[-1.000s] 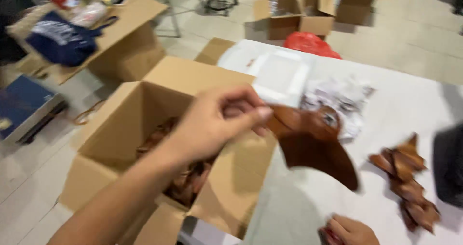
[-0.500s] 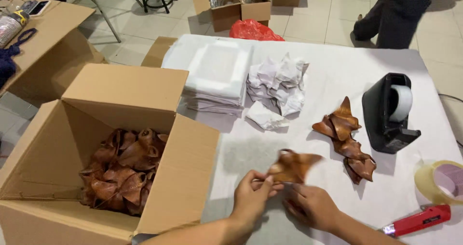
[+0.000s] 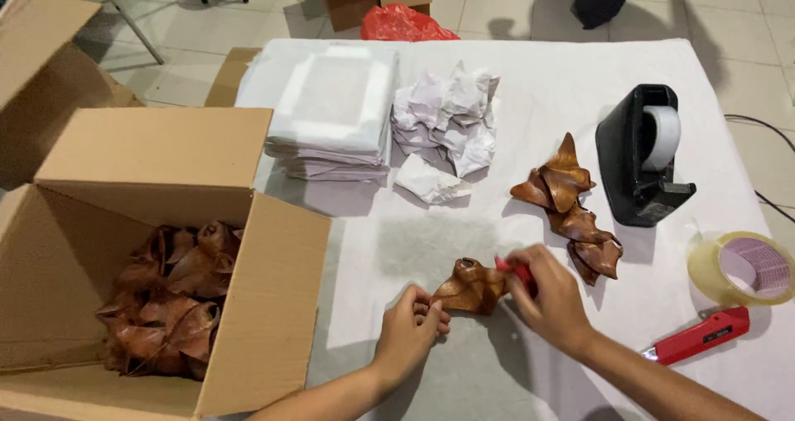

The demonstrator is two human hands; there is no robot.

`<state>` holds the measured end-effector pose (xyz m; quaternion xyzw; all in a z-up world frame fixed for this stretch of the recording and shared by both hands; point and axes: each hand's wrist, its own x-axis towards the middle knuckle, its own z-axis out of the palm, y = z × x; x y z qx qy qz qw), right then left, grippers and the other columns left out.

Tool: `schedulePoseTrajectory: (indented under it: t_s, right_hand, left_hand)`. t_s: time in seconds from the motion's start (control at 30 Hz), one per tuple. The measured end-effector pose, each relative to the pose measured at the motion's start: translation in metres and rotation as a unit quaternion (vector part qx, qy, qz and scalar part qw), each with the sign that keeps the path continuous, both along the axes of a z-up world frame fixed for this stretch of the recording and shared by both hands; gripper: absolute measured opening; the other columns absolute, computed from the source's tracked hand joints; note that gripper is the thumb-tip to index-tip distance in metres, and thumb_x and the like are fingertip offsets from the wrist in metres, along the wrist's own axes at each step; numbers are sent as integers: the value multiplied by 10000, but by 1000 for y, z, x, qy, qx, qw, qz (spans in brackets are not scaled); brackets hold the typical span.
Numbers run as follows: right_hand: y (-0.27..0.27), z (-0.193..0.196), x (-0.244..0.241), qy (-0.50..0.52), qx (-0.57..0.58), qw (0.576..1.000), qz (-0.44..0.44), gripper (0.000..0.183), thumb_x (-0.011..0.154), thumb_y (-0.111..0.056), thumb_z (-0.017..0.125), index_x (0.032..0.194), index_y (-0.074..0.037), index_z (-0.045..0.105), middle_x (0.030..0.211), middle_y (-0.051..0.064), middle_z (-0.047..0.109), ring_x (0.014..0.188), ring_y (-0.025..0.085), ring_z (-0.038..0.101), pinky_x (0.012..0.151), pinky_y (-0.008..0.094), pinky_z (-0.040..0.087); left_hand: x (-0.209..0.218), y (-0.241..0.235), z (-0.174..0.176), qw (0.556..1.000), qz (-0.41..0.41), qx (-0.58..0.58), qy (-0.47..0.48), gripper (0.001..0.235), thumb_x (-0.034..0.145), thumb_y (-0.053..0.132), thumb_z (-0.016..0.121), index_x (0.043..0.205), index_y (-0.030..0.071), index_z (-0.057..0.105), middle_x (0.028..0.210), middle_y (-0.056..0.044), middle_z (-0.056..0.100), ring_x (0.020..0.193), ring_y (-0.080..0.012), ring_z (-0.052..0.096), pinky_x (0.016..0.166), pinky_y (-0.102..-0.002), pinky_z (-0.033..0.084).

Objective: Folding and securing decorative items with tape and placing them in a box

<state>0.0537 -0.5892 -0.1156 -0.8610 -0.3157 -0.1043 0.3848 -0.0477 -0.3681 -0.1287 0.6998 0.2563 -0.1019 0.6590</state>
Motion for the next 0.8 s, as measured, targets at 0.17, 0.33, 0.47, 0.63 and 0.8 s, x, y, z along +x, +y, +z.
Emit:
schedulePoseTrajectory:
  t_s: [0.17, 0.33, 0.47, 0.63, 0.8]
  right_hand:
    - [11, -5, -3, 16, -31, 999, 2, 335, 969, -195, 624, 1273, -55, 603, 1167, 137, 670, 1051, 292, 650, 904, 386, 506]
    - [16, -28, -36, -31, -117, 990, 65, 624, 1003, -297, 555, 1543, -21, 404, 1534, 200, 511, 1370, 384, 512, 1109, 479, 413]
    - [20, -37, -47, -61, -213, 974, 54, 772, 1000, -469, 528, 1619, -84, 276, 1677, 79, 338, 1579, 234, 241, 1259, 461, 157]
    - [19, -33, -52, -77, -207, 975, 29, 743, 986, -455, 559, 1606, -116, 329, 1666, 20, 380, 1563, 216, 301, 1245, 488, 207]
    - [-1, -39, -51, -53, -187, 980, 41, 581, 978, -391, 566, 1529, -225, 488, 1587, -46, 503, 1549, 250, 326, 1226, 588, 159]
  left_hand:
    - [-1, 0, 28, 993, -75, 83, -28, 196, 1014, 265, 611, 916, 105, 552, 695, -31, 649, 530, -139, 678, 520, -270, 584]
    - [9, -3, 23, 980, -137, 138, -31, 346, 1059, 399, 536, 846, 127, 509, 596, -33, 668, 473, -167, 720, 499, -294, 469]
    - [14, -7, 5, 995, -96, 13, 1, 271, 1066, 288, 592, 936, 77, 482, 616, -139, 671, 392, -198, 642, 335, -288, 468]
    - [13, -15, 26, 991, -74, 97, 62, 297, 1028, 404, 595, 918, 136, 532, 551, -61, 653, 368, -174, 610, 430, -286, 455]
    - [15, -15, 16, 992, -47, 104, 52, 272, 1021, 373, 610, 901, 149, 512, 560, -50, 665, 412, -201, 707, 373, -280, 427]
